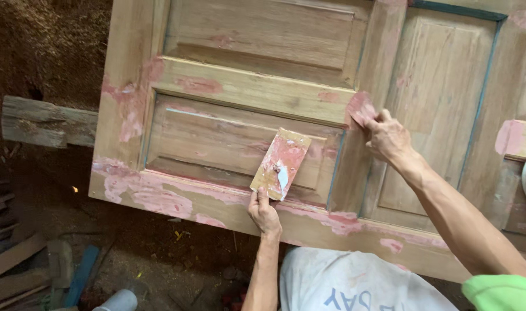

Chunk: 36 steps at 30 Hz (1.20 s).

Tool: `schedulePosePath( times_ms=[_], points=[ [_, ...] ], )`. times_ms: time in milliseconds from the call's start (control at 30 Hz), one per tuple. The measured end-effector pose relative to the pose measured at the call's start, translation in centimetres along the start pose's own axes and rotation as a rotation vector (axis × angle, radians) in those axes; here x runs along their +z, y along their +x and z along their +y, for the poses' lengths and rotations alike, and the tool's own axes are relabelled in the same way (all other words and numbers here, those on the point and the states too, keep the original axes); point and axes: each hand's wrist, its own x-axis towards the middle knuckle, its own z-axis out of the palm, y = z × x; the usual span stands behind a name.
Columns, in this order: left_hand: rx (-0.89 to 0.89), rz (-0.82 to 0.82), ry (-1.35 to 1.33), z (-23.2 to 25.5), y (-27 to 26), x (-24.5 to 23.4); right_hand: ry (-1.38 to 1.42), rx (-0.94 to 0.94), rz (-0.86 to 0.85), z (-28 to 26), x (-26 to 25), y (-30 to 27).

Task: The person applies pink wood filler to a wooden door using a putty knife and a smaller scraper. They scoop the filler from a bucket and spread it into the grooves and joints of the door panels, smoothing the surface as they work.

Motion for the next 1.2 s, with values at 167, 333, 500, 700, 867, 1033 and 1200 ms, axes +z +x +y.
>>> schedulePosePath(
  times_ms=[167,333,500,700,867,1033,1200],
  points=[
    [0.042,-0.005,-0.023,-0.2,1.3,-0.9,0.012,-0.117,0.07,0.4,-0.6,3.4],
    [0.026,-0.022,-0.04,0.2,2.3,-1.1,0.238,-0.238,0.221,-3.1,-1.2,5.5],
    [0.109,0.023,0.005,1.0,3.4,-0.6,0.15,-0.144,-0.06,-5.6,-2.9,1.9],
    [0.127,0.002,0.049,2.0,3.0,-0.2,0.177,0.1,-0.123,-4.0,-3.4,1.5],
    [0.083,-0.031,-0.056,2.6,2.2,-1.2,0.171,0.204,-0.086,-4.9,-3.3,-1.5],
    [0.104,-0.019,-0.071,1.1,0.3,-2.8,0.441,0.267,-0.261,-6.1,-4.7,-7.5],
    [0.125,-0.033,-0.007,-0.7,-4.0,-4.3,0.934,0.288,-0.067,-4.9,-2.0,-15.6]
  ],
)
